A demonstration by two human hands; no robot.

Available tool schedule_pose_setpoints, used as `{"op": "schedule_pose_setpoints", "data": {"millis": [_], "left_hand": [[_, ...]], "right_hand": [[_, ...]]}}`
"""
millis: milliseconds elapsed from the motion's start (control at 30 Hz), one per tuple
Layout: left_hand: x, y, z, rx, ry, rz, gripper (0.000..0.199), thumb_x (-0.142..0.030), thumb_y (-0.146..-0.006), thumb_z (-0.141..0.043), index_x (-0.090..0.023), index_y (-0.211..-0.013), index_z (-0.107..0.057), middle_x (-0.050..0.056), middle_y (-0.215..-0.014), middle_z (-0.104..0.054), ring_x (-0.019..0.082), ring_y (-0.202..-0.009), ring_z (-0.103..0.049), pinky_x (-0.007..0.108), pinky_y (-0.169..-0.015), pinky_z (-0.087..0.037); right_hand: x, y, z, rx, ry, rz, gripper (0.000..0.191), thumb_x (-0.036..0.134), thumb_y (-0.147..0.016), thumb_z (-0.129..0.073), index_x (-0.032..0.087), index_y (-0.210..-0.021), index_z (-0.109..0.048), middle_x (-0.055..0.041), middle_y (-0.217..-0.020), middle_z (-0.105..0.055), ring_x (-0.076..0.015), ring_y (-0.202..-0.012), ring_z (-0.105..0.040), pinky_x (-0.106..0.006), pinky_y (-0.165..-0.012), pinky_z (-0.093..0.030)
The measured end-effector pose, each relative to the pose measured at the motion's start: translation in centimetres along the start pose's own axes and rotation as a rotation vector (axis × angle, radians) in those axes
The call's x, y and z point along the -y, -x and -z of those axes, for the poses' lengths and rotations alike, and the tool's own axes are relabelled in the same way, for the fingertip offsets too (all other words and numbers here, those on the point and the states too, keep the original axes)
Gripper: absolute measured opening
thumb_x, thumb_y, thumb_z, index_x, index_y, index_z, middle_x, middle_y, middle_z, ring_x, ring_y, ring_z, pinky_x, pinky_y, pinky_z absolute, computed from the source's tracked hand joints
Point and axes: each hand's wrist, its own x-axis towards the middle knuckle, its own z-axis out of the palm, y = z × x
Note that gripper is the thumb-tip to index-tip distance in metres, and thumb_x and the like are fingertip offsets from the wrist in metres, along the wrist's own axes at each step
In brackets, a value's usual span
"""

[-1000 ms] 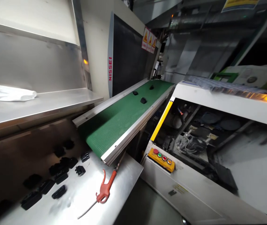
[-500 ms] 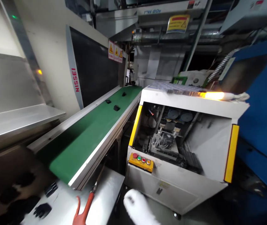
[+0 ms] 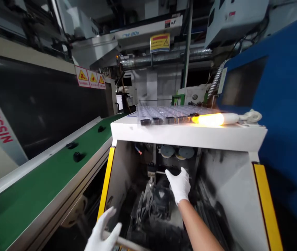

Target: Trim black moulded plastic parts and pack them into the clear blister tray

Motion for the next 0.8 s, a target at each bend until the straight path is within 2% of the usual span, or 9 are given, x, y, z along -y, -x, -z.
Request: {"op": "schedule_pose_setpoints", "data": {"millis": [67,167,267,367,467,533,600,700,800], "left_hand": [[-3.2,-4.1,-4.3,-0.014,0.034,0.016,0.057,-0.040,-0.073,-0.069,-0.021,-0.126,-0.057,0.008,-0.130,-0.065,0.029,-0.128,-0.055,0.045,-0.113,-0.040],[-6.7,-9.1,-10.1,0.022,0.052,-0.011,0.068,-0.036,-0.075,-0.070,-0.018,-0.137,-0.047,0.012,-0.140,-0.057,0.027,-0.133,-0.050,0.040,-0.114,-0.038],[-8.3,-12.6,-14.5,0.025,0.098,-0.068,0.078,-0.035,-0.075,-0.072,-0.016,-0.142,-0.039,0.014,-0.144,-0.052,0.026,-0.133,-0.050,0.035,-0.113,-0.038],[-8.9,-14.7,-17.8,0.014,0.111,-0.083,0.083,-0.038,-0.071,-0.076,-0.016,-0.142,-0.039,0.014,-0.138,-0.058,0.026,-0.125,-0.056,0.033,-0.108,-0.042],[-8.8,-15.9,-20.4,-0.057,0.095,-0.034,0.070,-0.039,-0.071,-0.075,-0.015,-0.131,-0.049,0.013,-0.119,-0.066,0.026,-0.113,-0.062,0.033,-0.101,-0.046],[-8.5,-16.5,-21.7,-0.123,0.087,0.003,0.041,-0.035,-0.074,-0.070,-0.017,-0.110,-0.059,0.010,-0.104,-0.068,0.024,-0.101,-0.065,0.032,-0.094,-0.047],[-8.1,-17.0,-22.5,-0.151,0.084,0.007,0.020,-0.029,-0.073,-0.068,-0.020,-0.088,-0.059,0.005,-0.090,-0.066,0.021,-0.089,-0.065,0.030,-0.086,-0.048],[-7.6,-17.2,-22.9,-0.168,0.080,-0.040,0.015,-0.021,-0.070,-0.065,-0.022,-0.075,-0.051,0.001,-0.079,-0.061,0.017,-0.077,-0.061,0.027,-0.077,-0.047],[-7.5,-17.3,-22.8,-0.233,0.014,-0.108,0.016,-0.015,-0.071,-0.058,-0.023,-0.070,-0.045,0.001,-0.077,-0.058,0.017,-0.076,-0.059,0.028,-0.076,-0.045]], "right_hand": [[0.2,-1.2,-1.3,0.018,-0.003,-0.047,0.083,0.063,-0.064,-0.067,0.013,-0.129,-0.053,-0.0220,-0.123,-0.065,-0.0362,-0.108,-0.065,-0.043,-0.088,-0.051],[0.3,-1.6,-2.6,0.019,-0.010,-0.103,0.067,0.064,-0.070,-0.062,0.018,-0.119,-0.058,-0.0134,-0.097,-0.075,-0.0322,-0.088,-0.071,-0.039,-0.076,-0.053],[0.8,-1.4,-2.7,-0.019,0.003,-0.111,0.045,0.055,-0.073,-0.060,0.021,-0.102,-0.062,-0.0111,-0.086,-0.075,-0.0312,-0.084,-0.070,-0.037,-0.072,-0.051],[1.3,-1.3,-2.2,-0.028,0.028,-0.056,0.029,0.048,-0.072,-0.062,0.024,-0.087,-0.063,-0.0103,-0.082,-0.074,-0.0322,-0.086,-0.069,-0.038,-0.074,-0.049],[0.9,-1.6,-2.1,0.019,0.045,-0.061,0.025,0.049,-0.070,-0.062,0.026,-0.080,-0.062,-0.0082,-0.076,-0.072,-0.0323,-0.081,-0.068,-0.039,-0.071,-0.049],[0.2,-2.1,-2.5,0.072,-0.023,-0.142,0.031,0.053,-0.069,-0.064,0.026,-0.085,-0.062,-0.0078,-0.080,-0.072,-0.0314,-0.082,-0.068,-0.038,-0.071,-0.050],[-0.3,-2.4,-2.8,0.125,-0.103,-0.227,0.041,0.056,-0.066,-0.066,0.025,-0.092,-0.061,-0.0092,-0.088,-0.073,-0.0311,-0.083,-0.068,-0.039,-0.073,-0.051],[-0.1,-2.6,-2.4,0.179,-0.068,-0.255,0.041,0.057,-0.065,-0.065,0.025,-0.092,-0.061,-0.0105,-0.090,-0.073,-0.0318,-0.081,-0.067,-0.041,-0.072,-0.052],[0.7,-2.8,-1.6,0.228,-0.009,-0.250,0.027,0.052,-0.066,-0.063,0.028,-0.078,-0.061,-0.0082,-0.073,-0.072,-0.0305,-0.070,-0.066,-0.043,-0.072,-0.053]]}}
